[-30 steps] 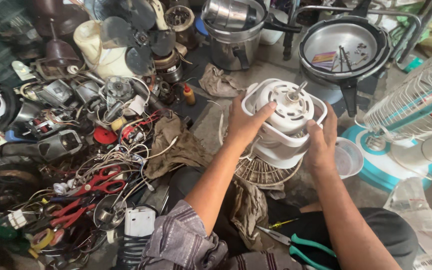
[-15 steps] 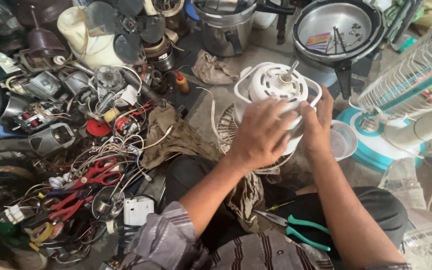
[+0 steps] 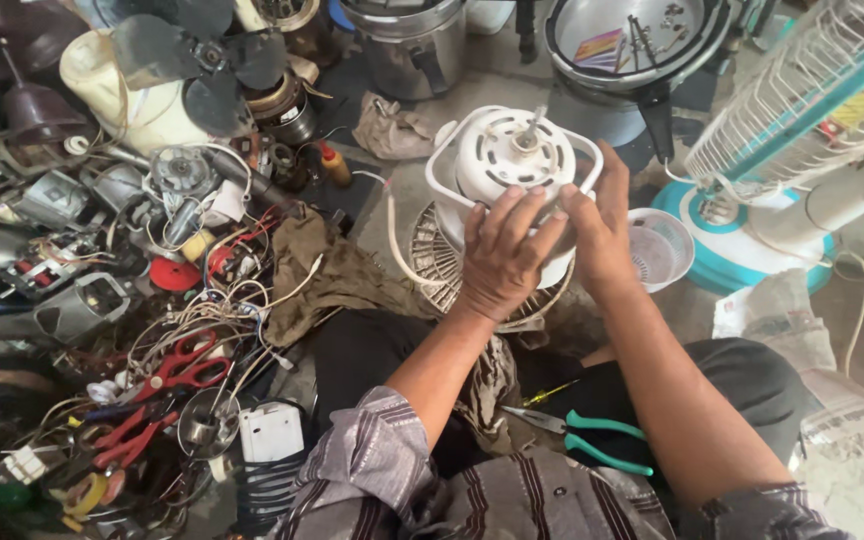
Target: The person disassembles a white plastic appliance housing, likely a fan or heater, using pliers to remove clips and separate the casing. They inspect the internal components and wiring, then reassemble the housing and test the fit.
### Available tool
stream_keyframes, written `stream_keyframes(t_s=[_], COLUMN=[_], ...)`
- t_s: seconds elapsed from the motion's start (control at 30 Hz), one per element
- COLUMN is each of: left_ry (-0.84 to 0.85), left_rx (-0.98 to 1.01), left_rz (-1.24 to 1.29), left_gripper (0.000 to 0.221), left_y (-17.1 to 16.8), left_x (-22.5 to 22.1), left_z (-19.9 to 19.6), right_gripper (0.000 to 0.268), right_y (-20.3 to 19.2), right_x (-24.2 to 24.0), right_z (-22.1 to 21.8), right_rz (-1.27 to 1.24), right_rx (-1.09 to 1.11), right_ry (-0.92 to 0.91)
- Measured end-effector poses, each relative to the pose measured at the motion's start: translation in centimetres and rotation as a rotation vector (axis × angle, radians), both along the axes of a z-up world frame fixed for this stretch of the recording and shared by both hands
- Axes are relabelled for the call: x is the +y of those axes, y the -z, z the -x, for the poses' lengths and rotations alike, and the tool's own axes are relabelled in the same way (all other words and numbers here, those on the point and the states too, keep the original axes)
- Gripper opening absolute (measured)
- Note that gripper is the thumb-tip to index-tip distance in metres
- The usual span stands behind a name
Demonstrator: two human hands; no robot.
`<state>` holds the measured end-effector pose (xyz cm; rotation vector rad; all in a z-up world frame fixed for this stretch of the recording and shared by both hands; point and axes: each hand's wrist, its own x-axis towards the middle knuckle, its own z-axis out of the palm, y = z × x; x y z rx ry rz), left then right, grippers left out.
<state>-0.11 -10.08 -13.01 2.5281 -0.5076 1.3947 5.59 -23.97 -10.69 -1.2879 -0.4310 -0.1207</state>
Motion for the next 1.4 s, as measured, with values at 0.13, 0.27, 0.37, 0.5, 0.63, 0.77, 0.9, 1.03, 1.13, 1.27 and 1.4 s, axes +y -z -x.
stream_keyframes(t_s=[0.13,0.27,0.37,0.5,0.63,0.77,0.9,1.03,1.13,1.27,1.4], left_ry=[0.052,0.075,0.098,0.123,0.087,-0.08,-0.154,-0.183,-0.149,-0.249,-0.218], left_rx=[0.056,0.093,0.056,0.064,0.234,0.323,0.316,0.228,0.081,-0.037,-0.103], left_rz=[0.084,-0.013,-0.004,0.013,-0.041,-0.195,-0.17,-0.137,-0.084,-0.021,0.056], left_gripper=[0.053,0.052,0.047,0.041,0.042,0.06,0.067,0.077,0.064,0.048,0.04], left_y=[-2.1,-4.5,-5.6,-7.1,-8.8,-10.3,-11.4,-11.3,-10.5,-9.4,-8.7], left_x=[0.3,1.3,1.7,1.7,1.7,1.7,3.0,4.9,7.2,9.6,11.5], left_z=[1.2,1.9,2.1,2.3,2.4,0.9,-0.6,-2.1,-3.3,-5.2,-6.3], right_gripper=[0.067,0.077,0.079,0.073,0.064,0.067,0.061,0.059,0.06,0.065,0.066], right_y=[1.5,5.3,7.4,7.9,6.3,3.4,1.3,0.0,-0.9,-2.7,-3.9], right_x=[-1.3,-2.3,-1.6,-1.0,-0.1,1.6,3.0,4.3,5.5,7.6,8.8], right_z=[-0.1,1.4,1.8,1.0,0.8,0.9,0.6,-0.3,-0.6,-1.2,-1.4], right_rz=[0.174,0.293,0.681,0.774,0.812,0.629,0.606,0.669,0.718,0.833,0.906], right_rx=[-0.106,-0.171,-0.246,-0.191,-0.195,-0.102,-0.053,-0.118,-0.103,-0.149,-0.123], right_ry=[0.048,0.042,0.257,0.302,0.304,0.198,0.192,0.204,0.205,0.233,0.22])
